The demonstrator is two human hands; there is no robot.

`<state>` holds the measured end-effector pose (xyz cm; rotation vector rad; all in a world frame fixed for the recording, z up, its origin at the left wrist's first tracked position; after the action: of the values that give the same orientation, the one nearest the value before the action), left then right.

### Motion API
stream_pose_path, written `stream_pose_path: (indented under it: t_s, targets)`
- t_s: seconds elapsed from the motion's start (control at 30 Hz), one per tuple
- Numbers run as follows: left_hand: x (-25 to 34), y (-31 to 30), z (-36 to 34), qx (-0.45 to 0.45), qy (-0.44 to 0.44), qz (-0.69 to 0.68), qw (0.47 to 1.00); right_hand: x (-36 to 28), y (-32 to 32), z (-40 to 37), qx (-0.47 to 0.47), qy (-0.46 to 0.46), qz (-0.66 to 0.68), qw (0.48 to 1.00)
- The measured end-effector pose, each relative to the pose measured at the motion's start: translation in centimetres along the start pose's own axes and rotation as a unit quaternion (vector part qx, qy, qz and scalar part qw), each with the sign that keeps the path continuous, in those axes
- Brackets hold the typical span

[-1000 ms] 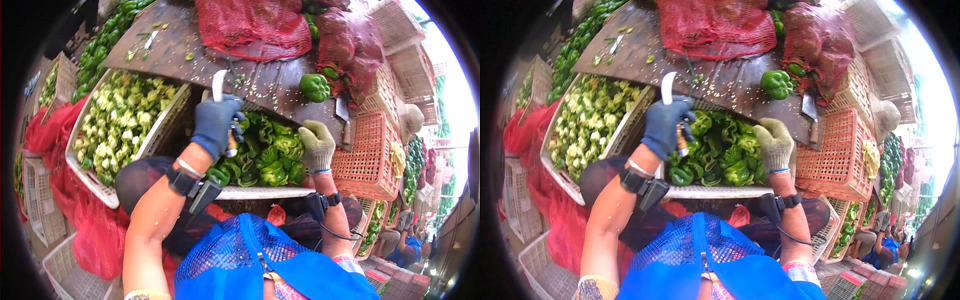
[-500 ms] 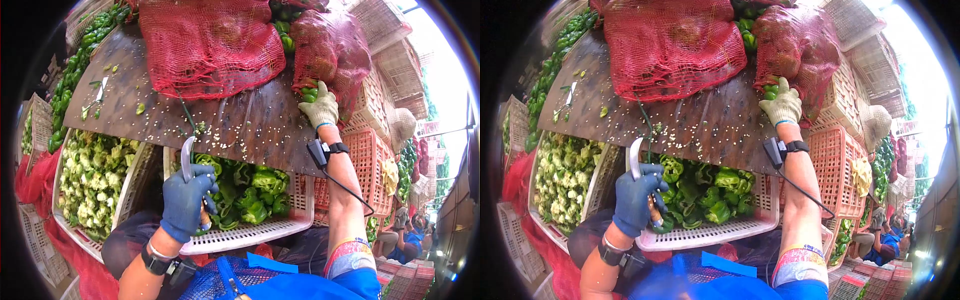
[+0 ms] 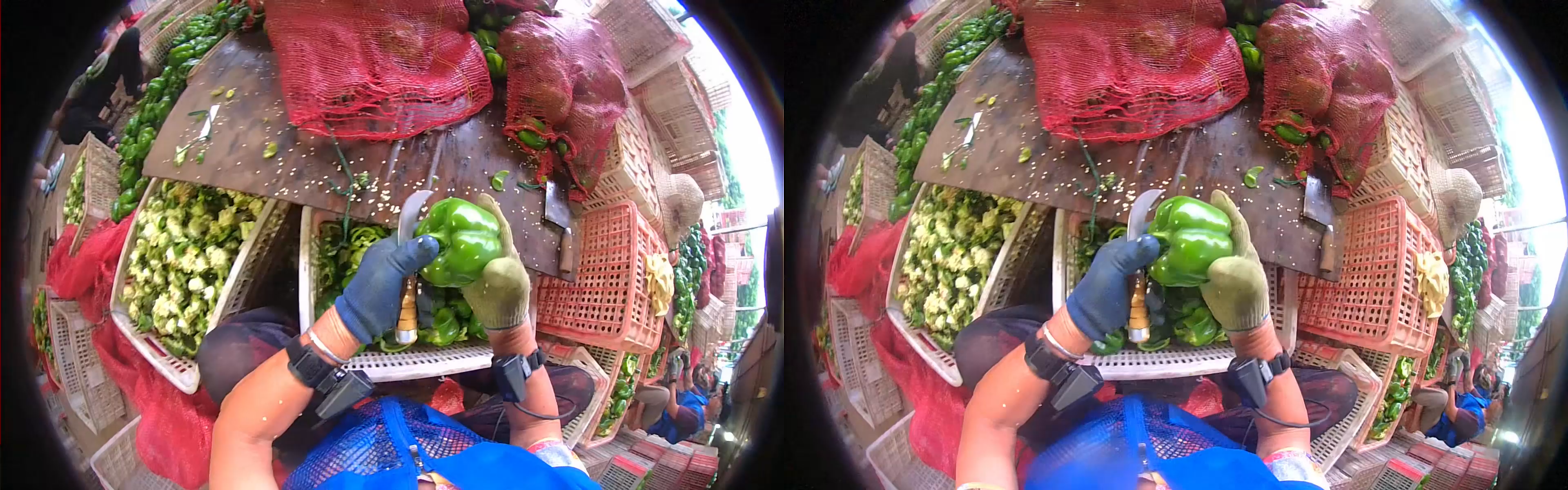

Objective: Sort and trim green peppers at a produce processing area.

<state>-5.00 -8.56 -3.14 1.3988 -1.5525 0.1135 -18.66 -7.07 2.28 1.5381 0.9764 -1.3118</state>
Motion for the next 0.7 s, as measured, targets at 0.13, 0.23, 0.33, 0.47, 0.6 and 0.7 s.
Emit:
stream_pose_path:
  t_s: [0.13, 0.23, 0.33, 0.47, 0.6, 0.7]
  targets:
    - [3.5, -0.5, -1.9, 0.048, 0.203, -0.024, 0.978, 0.1, -0.6, -1.9, -0.032, 0.066, 0.107, 0.992]
    - [5.1, 0.7, -4.3, 0.097, 0.347, 0.274, 0.892, -2.8, 0.4, -3.4, -0.012, -0.003, -0.202, 0.979]
    - [4.3, 1.4, -5.4, 0.004, 0.297, 0.213, 0.931, -2.5, 0.1, -4.0, -0.012, 0.013, -0.201, 0.979]
    - [4.7, 2.3, -7.5, -0.117, 0.175, 0.081, 0.974, -1.9, 1.7, -5.2, -0.080, 0.091, 0.068, 0.990]
    - [4.9, 1.4, -8.0, -0.124, 0.190, 0.102, 0.968, -1.8, 2.7, -5.5, -0.107, 0.113, 0.085, 0.984]
    - [3.8, 0.5, -7.6, -0.101, 0.182, 0.094, 0.974, -1.7, 2.8, -5.6, -0.078, 0.101, 0.022, 0.992]
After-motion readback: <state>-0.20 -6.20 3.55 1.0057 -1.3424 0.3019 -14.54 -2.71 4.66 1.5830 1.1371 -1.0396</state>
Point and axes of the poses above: each hand's wrist, its own z-axis towards the middle knuckle, its own y-axis out of the palm, x = y × z, the point moved 10 cm from there along z, towards the middle knuckle, and after that the axes turned 9 degrees about x, right-handed, at the moved point
